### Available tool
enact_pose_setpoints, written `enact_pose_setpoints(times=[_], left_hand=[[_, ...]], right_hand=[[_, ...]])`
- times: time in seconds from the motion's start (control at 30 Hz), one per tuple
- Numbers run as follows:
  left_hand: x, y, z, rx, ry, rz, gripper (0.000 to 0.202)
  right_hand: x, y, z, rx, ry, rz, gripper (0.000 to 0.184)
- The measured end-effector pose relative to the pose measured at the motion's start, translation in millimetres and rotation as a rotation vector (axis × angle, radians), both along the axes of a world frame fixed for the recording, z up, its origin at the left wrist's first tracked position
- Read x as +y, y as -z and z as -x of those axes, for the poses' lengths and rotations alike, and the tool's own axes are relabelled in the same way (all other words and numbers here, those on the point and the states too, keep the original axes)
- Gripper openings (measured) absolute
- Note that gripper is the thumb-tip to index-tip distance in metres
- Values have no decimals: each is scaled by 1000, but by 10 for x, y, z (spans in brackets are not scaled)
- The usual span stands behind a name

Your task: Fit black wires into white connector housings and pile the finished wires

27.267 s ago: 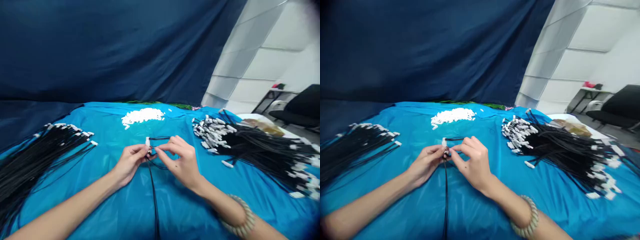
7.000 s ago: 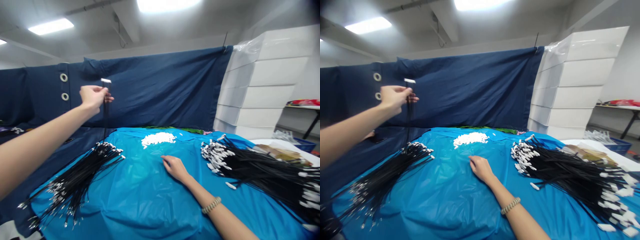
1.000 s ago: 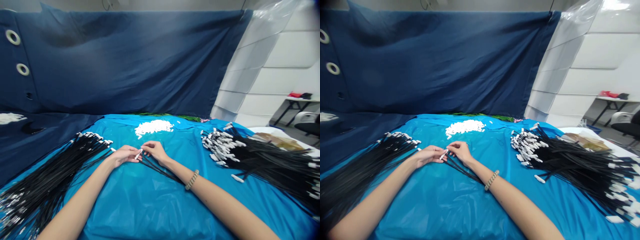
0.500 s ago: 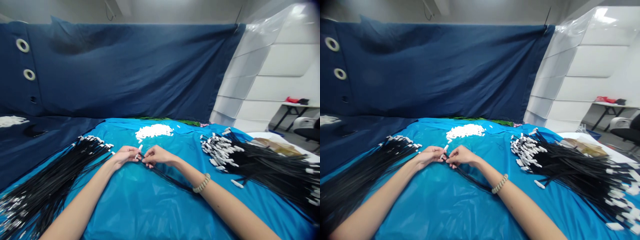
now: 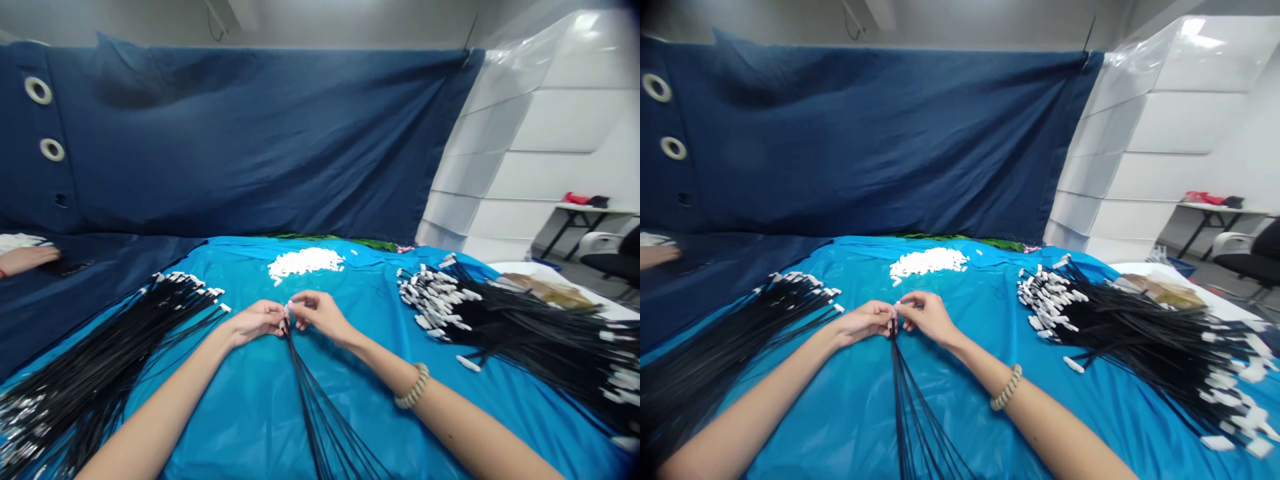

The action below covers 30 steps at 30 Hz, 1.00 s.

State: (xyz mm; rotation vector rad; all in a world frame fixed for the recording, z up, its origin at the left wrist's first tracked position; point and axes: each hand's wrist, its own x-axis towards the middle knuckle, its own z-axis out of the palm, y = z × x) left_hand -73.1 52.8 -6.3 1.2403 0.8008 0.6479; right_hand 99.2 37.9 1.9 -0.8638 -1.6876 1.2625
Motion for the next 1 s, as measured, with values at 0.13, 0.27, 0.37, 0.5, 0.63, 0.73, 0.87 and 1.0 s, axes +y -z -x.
enact_pose_setpoints(times=[0.13, 0.27, 0.37, 0.5, 0.63, 0.73, 0.87, 1.0], left_hand=[[-12, -6, -22, 6, 17, -10, 19], [-14, -10, -20, -30, 14, -11, 18], [-7, 4, -7, -41, 21, -12, 19], [7, 37, 2, -49, 8, -45, 20], [14, 55, -5, -32, -21, -56, 21], [20, 59, -12, -50, -35, -63, 21], [27, 66, -17, -101, -55, -60, 19], [16, 72, -39, -148, -81, -57, 20]], right_hand=[[22, 56, 23, 39, 1, -63, 33], [34, 70, 29, 39, 19, -106, 30], [37, 66, 18, 27, 23, -130, 30], [29, 55, 1, 5, 29, -173, 29], [32, 64, 7, -32, 43, -234, 27], [26, 77, 11, -70, 78, -304, 27], [-36, 70, -57, -103, 201, -451, 28], [-116, 44, -184, -421, 156, -1081, 20]])
